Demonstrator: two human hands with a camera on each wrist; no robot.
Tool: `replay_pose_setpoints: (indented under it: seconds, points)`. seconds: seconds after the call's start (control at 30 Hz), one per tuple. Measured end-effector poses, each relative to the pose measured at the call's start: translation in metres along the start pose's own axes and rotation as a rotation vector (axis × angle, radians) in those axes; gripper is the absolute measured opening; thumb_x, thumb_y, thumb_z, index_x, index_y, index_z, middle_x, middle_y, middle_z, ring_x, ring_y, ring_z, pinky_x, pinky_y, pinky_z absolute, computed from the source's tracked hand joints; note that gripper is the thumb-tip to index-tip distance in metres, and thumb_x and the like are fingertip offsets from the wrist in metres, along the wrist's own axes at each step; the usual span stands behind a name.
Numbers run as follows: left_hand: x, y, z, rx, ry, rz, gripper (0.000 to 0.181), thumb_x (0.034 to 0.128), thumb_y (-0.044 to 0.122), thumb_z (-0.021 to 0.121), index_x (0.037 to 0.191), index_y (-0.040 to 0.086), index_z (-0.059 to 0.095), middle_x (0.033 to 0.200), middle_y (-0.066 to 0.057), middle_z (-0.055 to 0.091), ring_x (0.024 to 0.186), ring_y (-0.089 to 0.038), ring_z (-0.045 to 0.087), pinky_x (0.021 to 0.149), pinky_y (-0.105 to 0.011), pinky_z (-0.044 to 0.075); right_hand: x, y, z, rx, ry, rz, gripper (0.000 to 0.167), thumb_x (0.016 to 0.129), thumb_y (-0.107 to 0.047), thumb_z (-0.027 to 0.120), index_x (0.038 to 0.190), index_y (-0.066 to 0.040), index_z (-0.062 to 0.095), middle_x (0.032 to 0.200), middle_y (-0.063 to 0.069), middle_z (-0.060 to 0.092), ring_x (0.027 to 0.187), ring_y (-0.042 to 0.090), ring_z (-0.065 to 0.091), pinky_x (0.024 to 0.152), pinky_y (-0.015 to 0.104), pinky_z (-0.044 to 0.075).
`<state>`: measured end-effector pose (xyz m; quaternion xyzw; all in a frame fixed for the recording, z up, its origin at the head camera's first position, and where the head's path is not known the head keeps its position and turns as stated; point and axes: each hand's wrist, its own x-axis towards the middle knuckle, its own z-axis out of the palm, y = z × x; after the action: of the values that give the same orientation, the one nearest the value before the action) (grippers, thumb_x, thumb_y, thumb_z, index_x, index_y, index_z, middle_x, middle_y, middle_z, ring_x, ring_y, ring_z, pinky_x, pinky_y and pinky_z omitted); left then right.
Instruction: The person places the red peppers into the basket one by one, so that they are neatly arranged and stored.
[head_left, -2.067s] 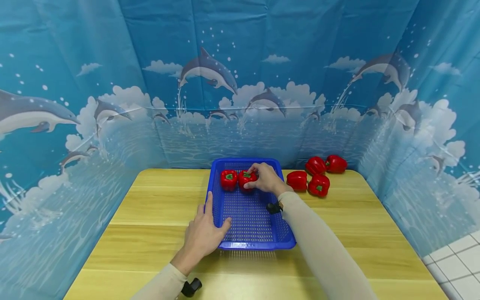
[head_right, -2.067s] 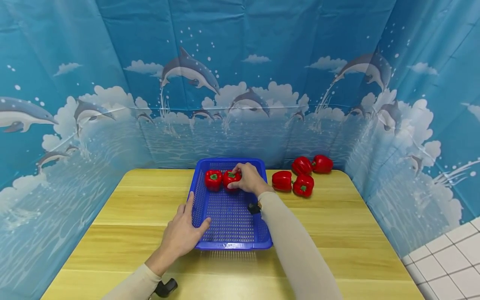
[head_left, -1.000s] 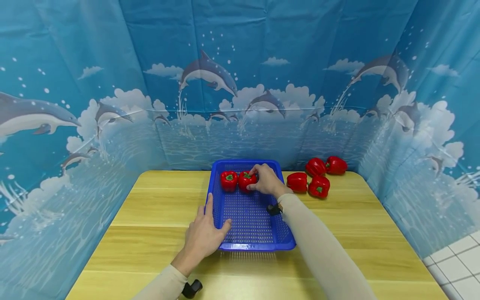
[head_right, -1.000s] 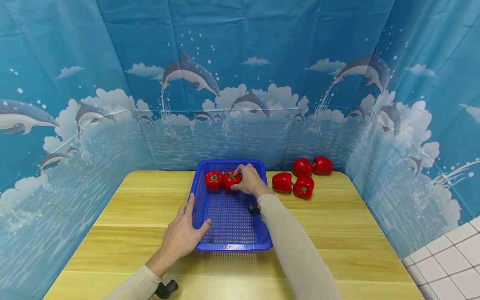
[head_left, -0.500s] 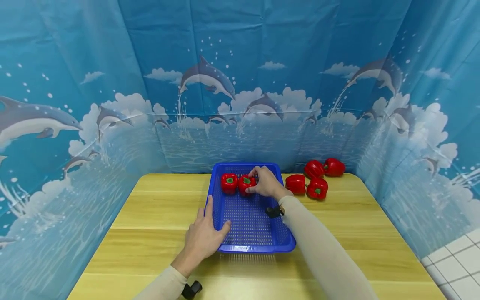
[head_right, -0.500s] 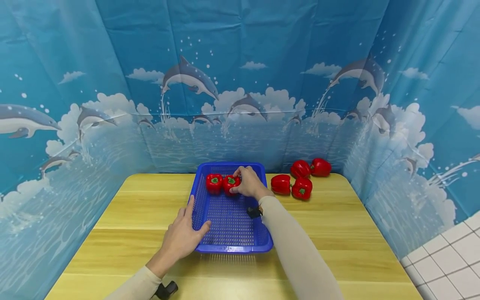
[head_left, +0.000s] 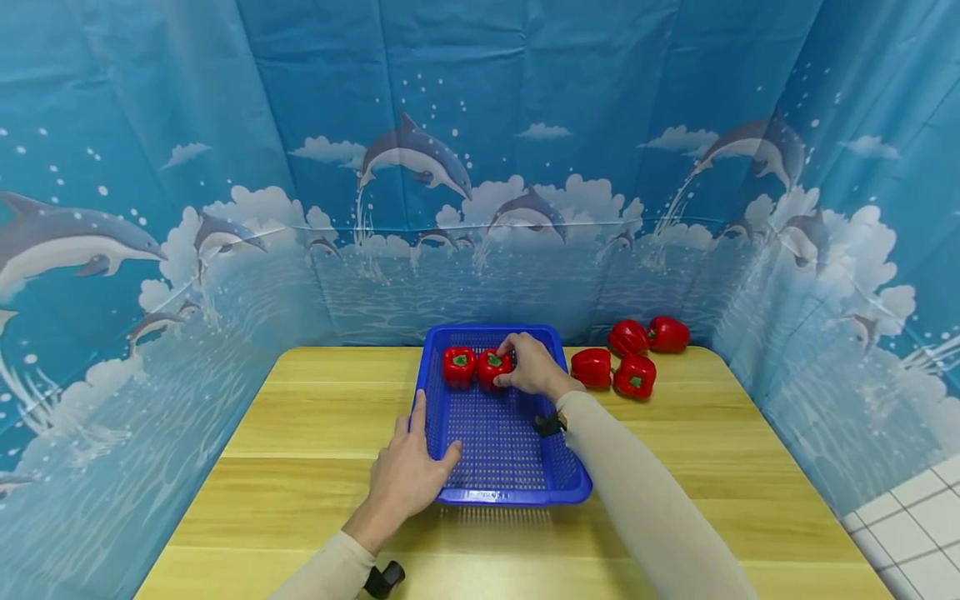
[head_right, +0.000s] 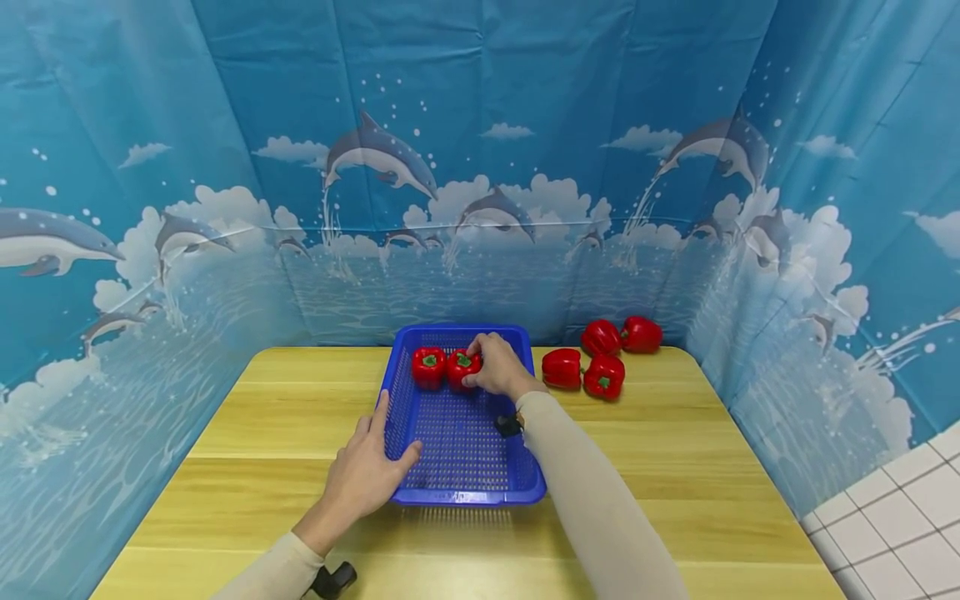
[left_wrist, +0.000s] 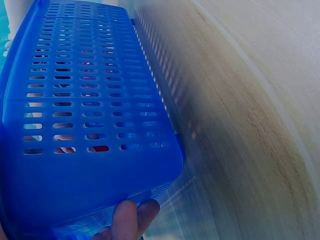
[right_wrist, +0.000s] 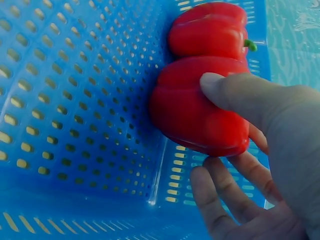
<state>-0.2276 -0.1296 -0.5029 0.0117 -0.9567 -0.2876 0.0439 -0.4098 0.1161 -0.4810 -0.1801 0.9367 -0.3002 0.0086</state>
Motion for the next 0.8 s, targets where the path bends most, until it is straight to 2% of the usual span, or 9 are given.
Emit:
replay_pose_setpoints:
  seconds: [0.1,0.37,0.6,0.67,0.8]
  points:
    - [0.001,0.000,0.000,-0.001,0.000,0.000,0.111,0.1049,0.055,0.078,0.189,0.015,0.017,0.171,-0.031,0.055,0.108,-0.051,0.079,0.090,-0.068,0.069,0.001,0.000,0.001,-0.004,0.012,0.009,0.047,0.096,-0.018,0.098,0.133,-0.006,0.073,0.141,0.019,0.070,0.129,0.035,0.067,0.118,0.056,0.060]
    - [0.000,0.001,0.000,0.001,0.001,0.002,0.112,0.1047,0.054,0.079,0.189,0.014,0.018,0.169,-0.031,0.056,0.105,-0.050,0.080,0.088,-0.067,0.069,0.001,0.003,0.000,0.008,0.003,-0.015,0.050,0.097,-0.023,0.097,0.138,-0.007,0.073,0.143,0.021,0.067,0.123,0.035,0.066,0.111,0.055,0.059]
    - [0.001,0.001,0.001,0.002,0.000,0.004,0.112,0.1050,0.054,0.079,0.189,0.014,0.017,0.169,-0.031,0.056,0.103,-0.048,0.080,0.089,-0.065,0.070,0.000,0.002,-0.004,0.063,0.006,0.000,0.052,0.098,-0.026,0.097,0.143,-0.011,0.073,0.135,0.017,0.065,0.112,0.028,0.063,0.097,0.044,0.059]
    - [0.001,0.001,0.001,0.001,0.002,0.007,0.112,0.1051,0.054,0.079,0.189,0.014,0.017,0.169,-0.031,0.056,0.104,-0.049,0.080,0.089,-0.066,0.070,-0.002,0.000,-0.006,0.073,-0.001,0.003,0.054,0.101,-0.026,0.095,0.146,-0.011,0.072,0.138,0.019,0.064,0.116,0.031,0.064,0.099,0.047,0.061]
    - [0.001,0.000,0.000,-0.005,0.004,0.011,0.111,0.1052,0.054,0.079,0.189,0.014,0.017,0.170,-0.032,0.055,0.106,-0.051,0.080,0.089,-0.067,0.069,-0.006,-0.003,-0.010,0.104,-0.012,0.007,0.056,0.105,-0.027,0.091,0.154,-0.011,0.069,0.149,0.020,0.062,0.132,0.039,0.069,0.112,0.056,0.064]
